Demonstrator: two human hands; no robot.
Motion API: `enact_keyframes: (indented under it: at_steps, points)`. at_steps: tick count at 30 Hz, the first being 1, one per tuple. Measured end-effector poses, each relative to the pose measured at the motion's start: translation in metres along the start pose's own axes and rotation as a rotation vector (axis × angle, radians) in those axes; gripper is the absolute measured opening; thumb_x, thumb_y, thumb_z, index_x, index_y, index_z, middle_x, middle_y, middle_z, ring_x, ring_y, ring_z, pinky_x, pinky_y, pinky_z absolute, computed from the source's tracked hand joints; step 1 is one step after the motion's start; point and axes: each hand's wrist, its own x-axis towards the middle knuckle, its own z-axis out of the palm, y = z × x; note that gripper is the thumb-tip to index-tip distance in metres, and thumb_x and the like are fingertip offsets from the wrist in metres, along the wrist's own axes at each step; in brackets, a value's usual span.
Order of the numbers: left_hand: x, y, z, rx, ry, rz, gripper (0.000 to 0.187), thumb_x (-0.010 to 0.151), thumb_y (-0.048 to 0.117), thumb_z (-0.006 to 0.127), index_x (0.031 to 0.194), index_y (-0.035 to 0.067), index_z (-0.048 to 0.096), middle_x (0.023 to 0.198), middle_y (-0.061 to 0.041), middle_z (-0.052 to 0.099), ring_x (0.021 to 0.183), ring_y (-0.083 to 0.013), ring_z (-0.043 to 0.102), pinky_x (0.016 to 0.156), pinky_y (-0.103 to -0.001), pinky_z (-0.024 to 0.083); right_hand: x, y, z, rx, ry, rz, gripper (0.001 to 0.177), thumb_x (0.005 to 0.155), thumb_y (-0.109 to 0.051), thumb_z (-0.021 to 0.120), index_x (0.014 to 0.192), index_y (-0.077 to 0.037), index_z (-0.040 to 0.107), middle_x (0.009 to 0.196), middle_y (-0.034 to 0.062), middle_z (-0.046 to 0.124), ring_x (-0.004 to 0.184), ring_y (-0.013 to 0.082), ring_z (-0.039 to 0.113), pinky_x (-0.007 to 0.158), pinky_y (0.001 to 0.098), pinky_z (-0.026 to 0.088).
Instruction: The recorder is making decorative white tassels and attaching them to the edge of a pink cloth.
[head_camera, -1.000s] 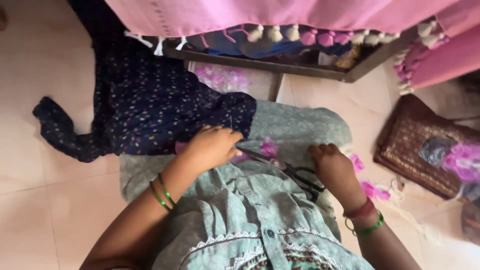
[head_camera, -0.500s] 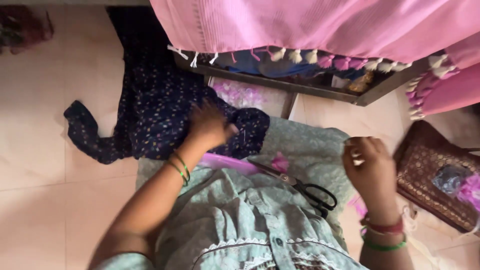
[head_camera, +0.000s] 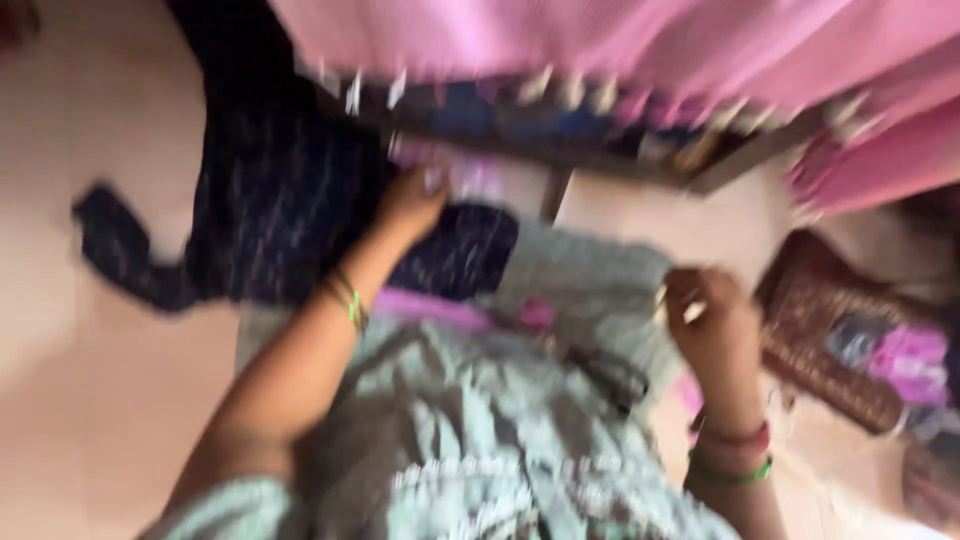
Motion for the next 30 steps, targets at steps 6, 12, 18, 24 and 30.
enact_keyframes:
  at_steps: [6,12,18,24,30]
  points:
    - [-0.027,0.09,-0.063,-0.076,-0.061,-0.047,0.019,0.097,0.025,0.068,0.103,0.008,0.076,0.097,-0.012,0.077,0.088,-0.0248,0.075,0.079,-0.035,0.056,0.012,-0.019,-0.011,0.148,0.064,0.047,0.005,0.102,0.0,0.073,0.107,0.001,0.07,0.103,0.0105,0.073,0.088,0.0163,0.073,0.07,0.0276,0.058]
    - [-0.056,0.212,-0.06,-0.379,-0.362,0.616,0.038,0.097,0.034,0.07,0.117,0.002,0.071,0.13,-0.018,0.069,0.122,-0.0302,0.064,0.101,-0.042,0.052,0.026,-0.063,0.0,0.425,-0.069,-0.152,0.008,0.096,0.005,0.072,0.104,0.003,0.069,0.111,0.0112,0.072,0.097,0.02,0.073,0.084,0.0295,0.059]
    - [-0.07,0.22,-0.025,-0.301,-0.534,0.471,0.027,0.103,0.028,0.06,0.115,0.006,0.069,0.105,-0.017,0.069,0.095,-0.0336,0.071,0.111,-0.046,0.044,0.049,-0.079,-0.001,1.118,0.018,-0.108,0.009,0.109,-0.002,0.054,0.117,0.0,0.054,0.112,0.0194,0.069,0.1,0.0287,0.072,0.074,0.0342,0.063]
    - [-0.066,0.179,-0.051,-0.091,-0.321,0.619,0.017,0.096,0.02,0.061,0.096,0.007,0.071,0.085,-0.016,0.069,0.088,-0.0385,0.068,0.099,-0.051,0.048,0.066,-0.033,-0.045,1.264,0.576,-0.204,0.003,0.127,-0.007,0.048,0.124,-0.006,0.047,0.088,0.0176,0.068,0.069,0.0234,0.071,0.055,0.0333,0.056]
    - [-0.058,0.052,0.011,-0.069,-0.553,-0.117,0.037,0.106,0.034,0.057,0.092,0.001,0.066,0.084,-0.018,0.072,0.083,-0.0397,0.07,0.076,-0.05,0.056,0.051,0.017,-0.087,1.015,0.874,-0.193,0.031,0.127,-0.013,0.044,0.103,0.004,0.054,0.082,0.0178,0.068,0.06,0.0182,0.066,0.056,0.0307,0.054]
